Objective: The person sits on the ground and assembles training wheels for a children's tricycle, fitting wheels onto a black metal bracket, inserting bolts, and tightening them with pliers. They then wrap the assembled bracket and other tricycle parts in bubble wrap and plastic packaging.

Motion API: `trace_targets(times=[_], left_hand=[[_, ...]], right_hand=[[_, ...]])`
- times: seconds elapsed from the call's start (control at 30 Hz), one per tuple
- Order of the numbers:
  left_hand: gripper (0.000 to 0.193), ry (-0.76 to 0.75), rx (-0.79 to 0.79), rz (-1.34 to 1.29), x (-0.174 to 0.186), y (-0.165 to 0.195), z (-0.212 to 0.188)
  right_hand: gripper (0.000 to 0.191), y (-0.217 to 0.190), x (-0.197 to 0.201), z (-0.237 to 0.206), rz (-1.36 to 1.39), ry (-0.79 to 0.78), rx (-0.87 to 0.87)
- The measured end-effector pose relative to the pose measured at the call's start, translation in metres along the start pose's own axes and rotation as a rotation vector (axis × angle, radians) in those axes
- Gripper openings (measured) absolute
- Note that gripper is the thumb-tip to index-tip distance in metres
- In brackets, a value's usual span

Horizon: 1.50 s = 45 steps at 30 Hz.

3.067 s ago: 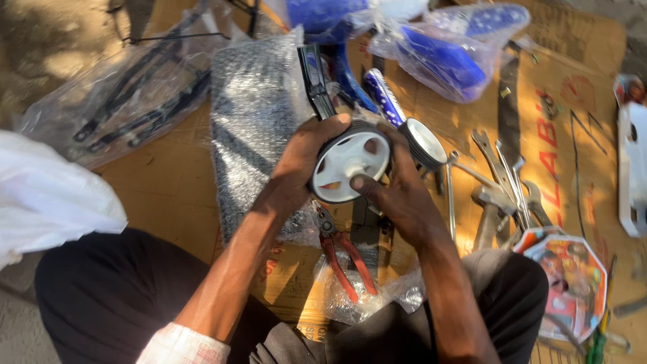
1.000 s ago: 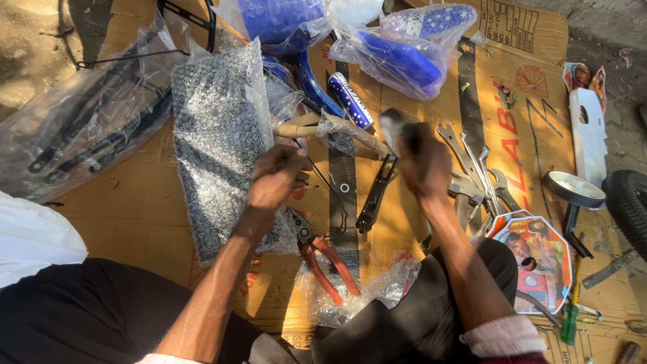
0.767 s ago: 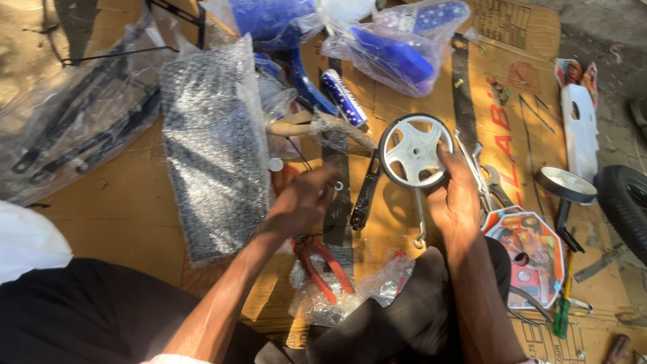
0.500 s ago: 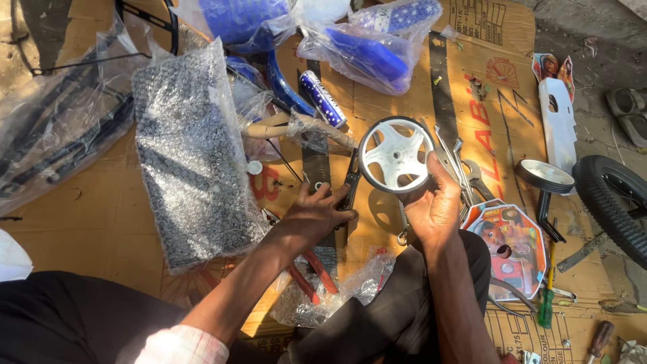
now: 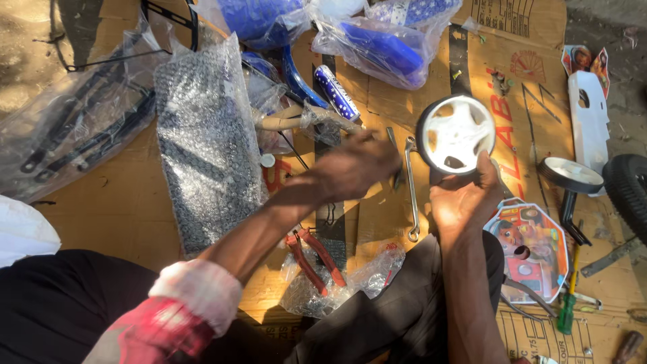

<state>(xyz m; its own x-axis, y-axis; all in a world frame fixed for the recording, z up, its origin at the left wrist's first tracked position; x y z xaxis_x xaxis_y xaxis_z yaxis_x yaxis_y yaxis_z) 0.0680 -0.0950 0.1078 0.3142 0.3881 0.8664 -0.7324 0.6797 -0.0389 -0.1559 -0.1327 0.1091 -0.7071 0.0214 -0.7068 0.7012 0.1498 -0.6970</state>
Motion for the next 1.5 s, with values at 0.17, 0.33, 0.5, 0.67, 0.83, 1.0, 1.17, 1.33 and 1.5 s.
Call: trace_targets(times=[0.17, 0.33, 0.5, 0.67, 0.83, 1.0, 1.17, 1.33, 1.5], left_hand=[[0.023, 0.376, 0.669, -0.859, 0.075, -0.007, -0.03], [0.024, 0.447, 0.978, -1.024, 0.112, -0.009, -0.09], [0.023, 0.506, 1.039, -0.907, 0.096, -0.008, -0.137], [0.026, 0.446, 0.927, -0.708, 0.073, -0.01, -0.149], [0.028, 0.489, 0.791, -0.667, 0.062, -0.009, -0.157], [0.022, 0.21, 0.878, -0.65, 0.046, -0.008, -0.157], [0.025, 0.177, 0.845, -0.816, 0.054, -0.017, -0.158], [0.048, 0.243, 0.551, -0.847, 0.073, -0.013, -0.154], [0.045, 0.208, 0.639, -0.938, 0.08, -0.015, -0.147]], right_hand=[[0.041, 0.001, 0.001, 0.001, -0.001, -0.128, -0.03], [0.046, 0.041, -0.04, -0.017, -0.212, -0.259, -0.08], [0.038, 0.097, -0.089, -0.05, -0.414, -0.424, -0.088], [0.035, 0.13, -0.117, -0.063, -0.454, -0.504, -0.142], [0.032, 0.136, -0.122, -0.072, -0.623, -0.557, -0.036], [0.042, 0.141, -0.12, -0.087, -1.045, -0.595, 0.079], [0.081, 0.116, -0.128, -0.083, -1.188, -0.747, 0.267], [0.116, 0.084, -0.137, -0.054, -1.438, -1.014, 0.373], [0.116, 0.078, -0.125, -0.038, -1.637, -1.104, 0.81]])
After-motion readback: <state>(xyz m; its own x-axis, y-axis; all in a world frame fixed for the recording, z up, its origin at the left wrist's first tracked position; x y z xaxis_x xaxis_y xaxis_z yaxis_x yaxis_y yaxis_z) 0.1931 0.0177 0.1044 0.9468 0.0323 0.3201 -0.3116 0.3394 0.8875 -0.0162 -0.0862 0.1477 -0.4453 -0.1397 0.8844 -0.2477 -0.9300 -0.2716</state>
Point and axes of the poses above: each hand's wrist, its own z-axis towards the middle knuckle, its own x-axis out of the back of the hand, y = z × x, the point moved 2 cm from there along z, towards the middle knuckle, and after that the axes turned 6 degrees about -z, right-handed, at the moved point
